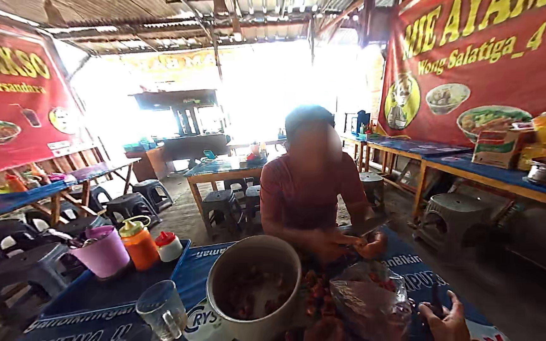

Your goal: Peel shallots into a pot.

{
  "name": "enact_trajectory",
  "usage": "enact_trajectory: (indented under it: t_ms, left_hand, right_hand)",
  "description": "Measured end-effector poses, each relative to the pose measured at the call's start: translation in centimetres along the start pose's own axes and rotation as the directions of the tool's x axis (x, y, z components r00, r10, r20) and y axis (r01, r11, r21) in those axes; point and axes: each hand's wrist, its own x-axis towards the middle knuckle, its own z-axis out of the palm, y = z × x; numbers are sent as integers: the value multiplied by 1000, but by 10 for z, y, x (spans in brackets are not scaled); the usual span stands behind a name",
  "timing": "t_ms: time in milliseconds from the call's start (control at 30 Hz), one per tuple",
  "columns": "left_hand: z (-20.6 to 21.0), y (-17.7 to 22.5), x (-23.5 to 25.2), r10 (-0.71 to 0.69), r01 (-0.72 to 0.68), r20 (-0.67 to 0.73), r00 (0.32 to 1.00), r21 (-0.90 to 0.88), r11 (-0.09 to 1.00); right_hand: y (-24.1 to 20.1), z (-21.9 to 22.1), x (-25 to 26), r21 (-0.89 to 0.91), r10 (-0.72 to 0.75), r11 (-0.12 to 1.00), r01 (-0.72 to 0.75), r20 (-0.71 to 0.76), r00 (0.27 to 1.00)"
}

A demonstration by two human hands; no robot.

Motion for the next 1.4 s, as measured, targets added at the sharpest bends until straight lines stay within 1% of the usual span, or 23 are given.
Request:
enact_trajectory:
  t_ms: [33, 100, 200, 267, 300, 367, 433, 467, 533, 600, 667, 733, 800, 867, 900, 967, 1000, 1033, 1133, 1200, 1233, 1300, 1400]
  left_hand:
    - [1, -1, -2, 40, -41, 7, 999, 22, 999]
    - [5, 3, -6, 140, -142, 30, 990, 77, 987]
    - [16, 19, -15, 327, -329, 43, 944, 204, 922]
    - [18, 39, -17, 509, -498, 55, 859, 324, 805]
    - [18, 55, -19, 585, -551, 46, 810, 402, 732]
    - [11, 89, -21, 686, -571, 21, 727, 573, 588]
    - [-9, 117, -16, 746, -501, 13, 666, 749, 434]
    - [-20, 130, -13, 742, -434, 8, 670, 815, 384]
    - [-40, 149, -7, 701, -292, -25, 713, 898, 330]
    - [-57, 162, -3, 626, -165, -59, 777, 941, 294]
    - [-69, 170, 2, 512, -51, -101, 853, 961, 273]
    - [-79, 173, 7, 435, 18, -130, 891, 967, 253]
    - [-85, 176, 9, 392, 61, -144, 909, 975, 216]
    - [-86, 178, 5, 435, 53, -129, 891, 982, 183]
    - [-83, 177, 0, 497, 24, -110, 861, 984, 177]
    - [-69, 174, -13, 619, -74, -49, 784, 983, 171]
    - [-60, 171, -21, 652, -136, -9, 758, 976, 172]
    - [-51, 165, -29, 658, -196, 27, 752, 963, 185]
    - [-29, 131, -47, 556, -332, 152, 817, 912, 239]
    - [-25, 105, -52, 482, -359, 214, 850, 904, 232]
    - [-26, 91, -53, 460, -343, 216, 861, 915, 213]
    - [-30, 66, -56, 417, -265, 176, 892, 949, 168]
    - [-38, 36, -62, 427, -192, 139, 894, 978, 85]
  right_hand:
    - [11, 1, 5, -13, -21, 1000, 21, -11, 1000]
    - [17, 1, 6, -29, -35, 999, 34, -20, 999]
    - [16, 1, 3, -16, -34, 999, 34, -15, 999]
    - [17, 1, 3, -15, -38, 999, 38, -12, 999]
    - [18, 2, 4, -23, -37, 999, 37, -10, 999]
    - [20, 1, 3, -34, -34, 999, 34, -7, 999]
    - [20, 0, 1, -31, -68, 997, 69, 6, 998]
    - [20, 0, 1, -32, -81, 996, 81, 5, 997]
    - [19, 0, 2, -46, -98, 994, 97, -8, 995]
    - [18, -2, 0, -57, -104, 993, 104, -6, 995]
    - [19, -5, 0, -77, -90, 993, 91, 5, 996]
    - [18, -5, 3, -84, -81, 993, 82, 10, 997]
    - [18, -5, 3, -70, -70, 995, 71, 28, 997]
    - [19, -5, 5, -50, -71, 996, 73, 41, 997]
    - [19, -5, 5, -47, -72, 996, 74, 43, 996]
    - [19, -5, 4, -51, -69, 996, 71, 43, 997]
    - [18, -6, 3, -56, -65, 996, 67, 44, 997]
    - [17, -6, 4, -62, -58, 996, 61, 42, 997]
    - [19, -6, 4, -69, -40, 997, 43, 42, 998]
    - [19, -5, 5, -65, -40, 997, 43, 47, 998]
    - [17, -5, 5, -61, -42, 997, 45, 50, 998]
    - [16, -5, 5, -61, -38, 997, 42, 53, 998]
    - [18, -6, 4, -66, -21, 997, 25, 59, 998]
